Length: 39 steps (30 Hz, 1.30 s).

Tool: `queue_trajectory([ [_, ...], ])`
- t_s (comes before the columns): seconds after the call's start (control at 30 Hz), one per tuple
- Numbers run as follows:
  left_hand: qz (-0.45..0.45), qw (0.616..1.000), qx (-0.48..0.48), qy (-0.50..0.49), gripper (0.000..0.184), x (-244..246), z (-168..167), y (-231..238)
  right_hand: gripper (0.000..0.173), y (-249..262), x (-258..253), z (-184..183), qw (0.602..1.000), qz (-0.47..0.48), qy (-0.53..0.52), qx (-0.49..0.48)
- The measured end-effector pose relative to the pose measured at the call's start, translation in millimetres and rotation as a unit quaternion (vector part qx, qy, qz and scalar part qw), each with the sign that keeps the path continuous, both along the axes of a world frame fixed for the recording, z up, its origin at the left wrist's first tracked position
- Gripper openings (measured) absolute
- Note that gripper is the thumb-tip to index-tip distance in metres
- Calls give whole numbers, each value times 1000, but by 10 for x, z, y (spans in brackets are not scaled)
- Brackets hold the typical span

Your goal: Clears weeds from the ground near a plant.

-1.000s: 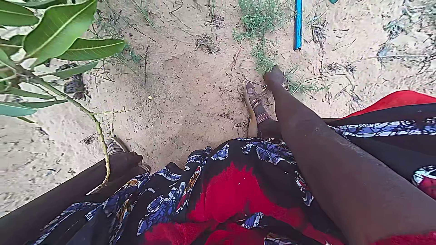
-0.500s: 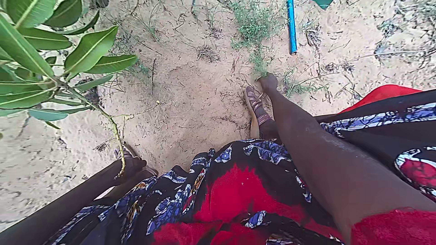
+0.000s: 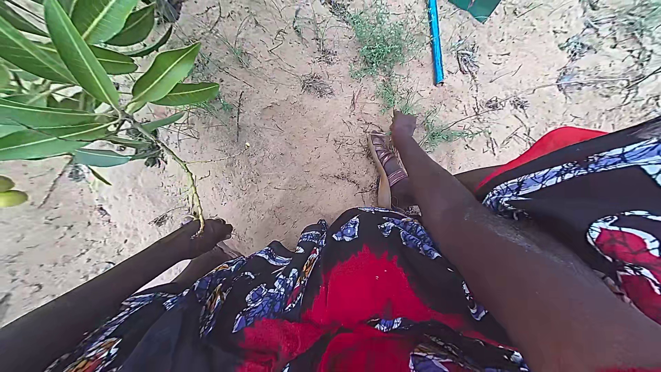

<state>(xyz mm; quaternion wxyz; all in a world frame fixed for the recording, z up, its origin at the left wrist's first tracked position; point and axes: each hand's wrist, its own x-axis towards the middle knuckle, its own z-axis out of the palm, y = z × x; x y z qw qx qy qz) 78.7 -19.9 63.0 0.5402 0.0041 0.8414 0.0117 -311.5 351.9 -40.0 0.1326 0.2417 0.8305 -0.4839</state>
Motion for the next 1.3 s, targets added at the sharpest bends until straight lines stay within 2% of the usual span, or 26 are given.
queue_trajectory([
  [0.13,-18,999,-22,-20,37,-49,32,34,47,-279,50,187,998,-1,16,-60],
  [0.3,-29,996,-42,-66,36,-144,63,114,43,-694,268,455,993,117,-8,-10],
  [0.4,-34,997,-38,-61,36,-135,-13,56,44,-751,280,469,987,158,-6,5],
  [0.57,-41,996,-42,-74,36,-136,-93,-6,44,-1013,328,424,978,200,10,-54],
  [0.63,-41,995,-43,-78,34,-150,-109,-25,39,-1420,636,558,949,289,28,-120],
  [0.73,-20,997,-43,-66,35,-153,-58,-20,37,-2149,1320,873,861,486,33,-143],
  [0.8,-18,997,-48,-60,36,-154,6,29,36,-2400,1716,882,818,555,3,-152],
  [0.87,-18,997,-52,-49,35,-140,46,95,32,-2416,1941,765,795,587,-25,-154],
  [0.97,-7,998,-44,-40,35,-32,40,169,27,-2284,1908,640,813,558,-58,-156],
  [1.07,4,996,-48,-78,34,111,2,212,25,-2077,1664,779,832,547,-6,-87],
  [1.2,-2,997,-45,-59,31,120,-25,-11,28,-1716,1000,860,884,448,9,-133],
  [1.3,-9,999,-41,-4,30,23,-11,-184,34,-1279,396,1070,904,419,53,-62],
])
